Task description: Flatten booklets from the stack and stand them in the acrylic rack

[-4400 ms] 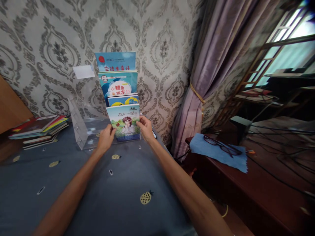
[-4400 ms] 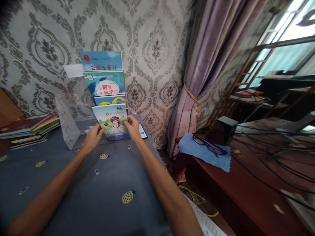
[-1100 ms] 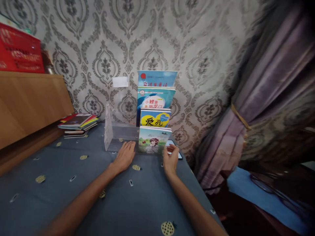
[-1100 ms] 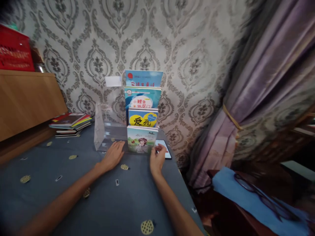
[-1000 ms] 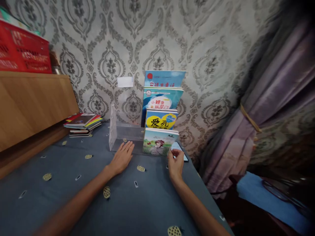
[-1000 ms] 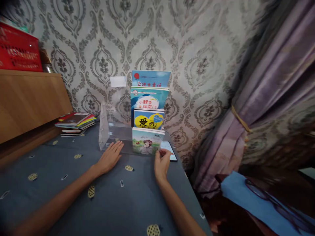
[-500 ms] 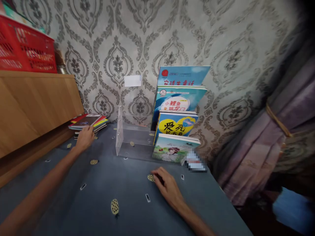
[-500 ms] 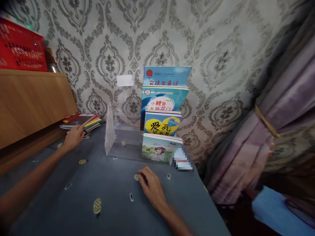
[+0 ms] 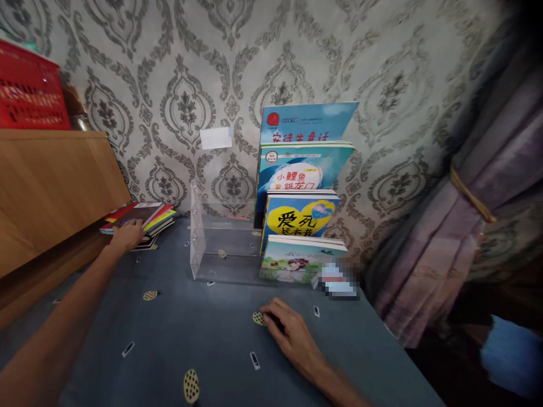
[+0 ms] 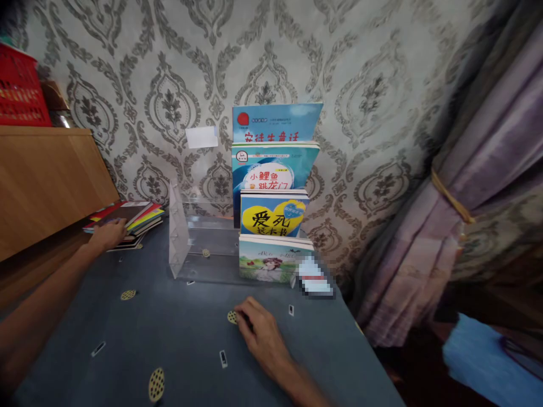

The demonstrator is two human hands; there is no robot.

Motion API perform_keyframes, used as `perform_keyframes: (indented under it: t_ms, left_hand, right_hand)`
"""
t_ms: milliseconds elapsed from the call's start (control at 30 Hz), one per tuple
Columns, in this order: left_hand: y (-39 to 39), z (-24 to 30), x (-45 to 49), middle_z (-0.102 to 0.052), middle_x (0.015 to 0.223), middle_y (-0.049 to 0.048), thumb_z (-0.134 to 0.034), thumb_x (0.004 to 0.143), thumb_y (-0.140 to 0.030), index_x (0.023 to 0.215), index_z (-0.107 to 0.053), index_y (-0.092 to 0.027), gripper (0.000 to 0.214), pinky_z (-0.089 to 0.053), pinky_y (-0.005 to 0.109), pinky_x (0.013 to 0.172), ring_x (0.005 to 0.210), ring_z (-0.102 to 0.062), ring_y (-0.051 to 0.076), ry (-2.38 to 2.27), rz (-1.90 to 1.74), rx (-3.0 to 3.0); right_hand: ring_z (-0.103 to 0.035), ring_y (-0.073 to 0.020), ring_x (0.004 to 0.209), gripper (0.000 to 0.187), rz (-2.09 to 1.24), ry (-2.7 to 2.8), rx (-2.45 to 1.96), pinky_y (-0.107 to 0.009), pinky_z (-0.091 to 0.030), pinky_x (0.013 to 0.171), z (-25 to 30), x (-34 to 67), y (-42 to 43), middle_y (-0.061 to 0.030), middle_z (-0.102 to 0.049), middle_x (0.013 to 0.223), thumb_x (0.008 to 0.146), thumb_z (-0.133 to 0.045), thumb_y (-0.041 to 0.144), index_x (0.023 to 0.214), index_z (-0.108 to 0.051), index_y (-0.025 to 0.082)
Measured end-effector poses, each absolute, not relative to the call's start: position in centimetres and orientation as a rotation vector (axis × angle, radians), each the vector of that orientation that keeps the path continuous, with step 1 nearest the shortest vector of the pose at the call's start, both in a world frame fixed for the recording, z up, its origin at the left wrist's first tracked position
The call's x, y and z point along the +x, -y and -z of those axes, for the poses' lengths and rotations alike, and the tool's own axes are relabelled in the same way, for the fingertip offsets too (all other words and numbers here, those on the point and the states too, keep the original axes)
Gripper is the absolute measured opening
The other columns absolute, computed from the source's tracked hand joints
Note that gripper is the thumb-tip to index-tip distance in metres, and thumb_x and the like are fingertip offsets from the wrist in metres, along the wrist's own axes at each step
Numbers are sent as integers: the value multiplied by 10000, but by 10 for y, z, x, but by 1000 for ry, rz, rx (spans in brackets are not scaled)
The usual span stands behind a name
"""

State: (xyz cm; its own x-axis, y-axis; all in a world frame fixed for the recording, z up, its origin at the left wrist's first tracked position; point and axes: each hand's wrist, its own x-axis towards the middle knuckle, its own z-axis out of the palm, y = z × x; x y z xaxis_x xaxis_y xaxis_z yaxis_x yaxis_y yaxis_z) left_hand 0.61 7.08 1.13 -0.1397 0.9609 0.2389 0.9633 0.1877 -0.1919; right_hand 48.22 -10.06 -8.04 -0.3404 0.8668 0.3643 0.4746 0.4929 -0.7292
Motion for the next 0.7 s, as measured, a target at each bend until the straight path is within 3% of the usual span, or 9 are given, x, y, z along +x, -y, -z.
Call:
perform_keyframes:
  t_ms: [133, 300, 533, 700]
  left_hand:
    - [-71, -15, 5, -667, 1163, 278, -429, 916, -255, 1210, -555, -89, 359, -434, 611, 936, 1066, -654, 416, 2110, -96, -1865]
    - [-69, -22, 2, -688, 1124, 267, -392, 928, -229, 1160, -593, -77, 343, -432, 571, 957, 1047, -666, 413, 2059, -142, -1885]
    - [-66, -20, -3, -637, 1259, 257, -344, 956, -265, 1159, -590, -106, 356, -478, 529, 904, 1146, -626, 403, 2029, -83, -1908]
    - [-69, -15, -7, -672, 1186, 273, -392, 931, -268, 1246, -523, -86, 387, -429, 591, 945, 1101, -647, 412, 2036, -42, -1944]
  right_hand:
    - [-618, -186, 728, 218, -655, 1994, -1107, -293, -484, 669, 82, 483, 101, -45, -637, 838, 964, -459, 270, 912, -668, 235]
    - [-625, -185, 746, 220, -659, 2004, -1115, -289, -476, 675, 80, 483, 102, -47, -641, 858, 968, -448, 258, 915, -660, 229]
    - [-614, -183, 727, 220, -644, 1998, -1117, -285, -472, 665, 81, 483, 102, -48, -631, 840, 967, -456, 253, 905, -664, 220]
    - [-608, -179, 716, 221, -633, 2005, -1118, -281, -476, 666, 82, 483, 101, -43, -626, 834, 967, -450, 244, 914, -664, 224]
